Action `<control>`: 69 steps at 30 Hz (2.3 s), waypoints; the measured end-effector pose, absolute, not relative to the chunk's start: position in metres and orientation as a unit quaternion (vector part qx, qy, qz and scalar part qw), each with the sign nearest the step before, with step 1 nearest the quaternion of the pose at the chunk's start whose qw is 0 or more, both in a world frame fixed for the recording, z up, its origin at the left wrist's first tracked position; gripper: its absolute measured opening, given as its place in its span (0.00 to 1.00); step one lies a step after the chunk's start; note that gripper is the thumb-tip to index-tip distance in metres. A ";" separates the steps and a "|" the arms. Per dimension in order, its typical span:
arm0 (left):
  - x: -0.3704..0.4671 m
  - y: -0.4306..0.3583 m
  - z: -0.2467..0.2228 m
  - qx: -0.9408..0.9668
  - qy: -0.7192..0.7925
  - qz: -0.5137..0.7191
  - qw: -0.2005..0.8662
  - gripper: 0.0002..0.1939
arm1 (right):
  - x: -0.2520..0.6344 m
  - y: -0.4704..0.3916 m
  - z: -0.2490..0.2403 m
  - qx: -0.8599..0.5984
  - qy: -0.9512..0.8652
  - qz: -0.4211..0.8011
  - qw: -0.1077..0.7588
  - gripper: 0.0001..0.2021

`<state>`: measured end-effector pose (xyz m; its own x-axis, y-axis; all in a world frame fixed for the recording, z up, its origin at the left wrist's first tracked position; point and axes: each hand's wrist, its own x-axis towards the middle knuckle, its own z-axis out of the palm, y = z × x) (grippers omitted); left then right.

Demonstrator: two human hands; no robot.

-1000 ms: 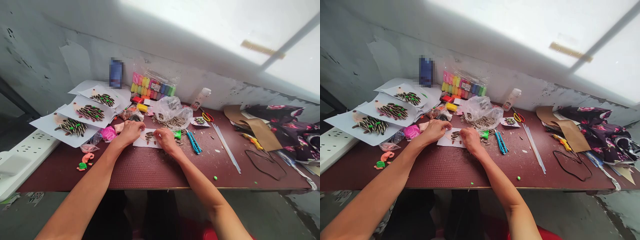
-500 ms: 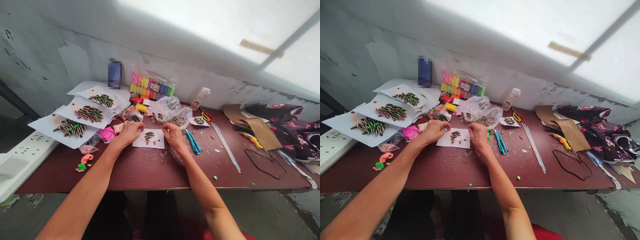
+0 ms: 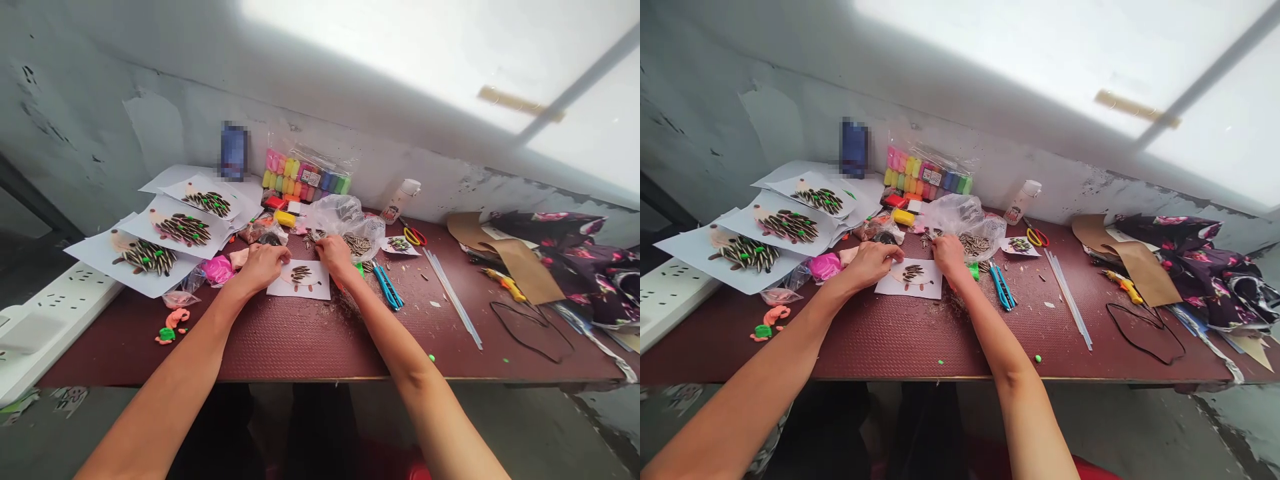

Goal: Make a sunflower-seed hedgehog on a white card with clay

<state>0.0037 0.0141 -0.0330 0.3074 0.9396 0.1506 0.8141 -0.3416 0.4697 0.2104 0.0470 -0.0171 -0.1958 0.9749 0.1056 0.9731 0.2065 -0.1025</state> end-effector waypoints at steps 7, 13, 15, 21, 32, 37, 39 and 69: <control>0.004 0.014 -0.032 0.794 0.550 0.205 0.156 0.19 | 0.210 0.051 -0.025 -0.612 -0.784 -0.029 0.098 0.11; 0.004 0.013 -0.033 0.793 0.554 0.203 0.151 0.19 | 0.224 0.021 -0.016 -0.567 -0.788 0.034 0.237 0.10; 0.004 0.013 -0.033 0.791 0.556 0.205 0.149 0.19 | 0.227 0.009 -0.013 -0.545 -0.785 0.096 0.279 0.10; 0.004 0.013 -0.032 0.793 0.557 0.198 0.149 0.19 | 0.228 -0.009 -0.015 -0.534 -0.736 0.258 0.328 0.08; 0.004 0.014 -0.034 0.793 0.558 0.198 0.142 0.20 | 0.234 -0.017 -0.019 -0.518 -0.721 0.303 0.347 0.07; 0.003 0.015 -0.035 0.795 0.552 0.207 0.142 0.19 | 0.232 -0.018 -0.021 -0.526 -0.716 0.314 0.336 0.07; 0.003 0.015 -0.036 0.796 0.549 0.212 0.144 0.19 | 0.233 -0.017 -0.023 -0.530 -0.713 0.301 0.345 0.08; 0.004 0.012 -0.033 0.792 0.553 0.208 0.152 0.18 | 0.222 -0.027 -0.023 -0.553 -0.757 0.216 0.273 0.07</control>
<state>0.0036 0.0125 -0.0334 0.3020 0.9395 0.1617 0.8130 -0.3424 0.4710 0.2217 -0.0272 -0.0225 -0.2394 0.9550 0.1750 0.7185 0.2955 -0.6297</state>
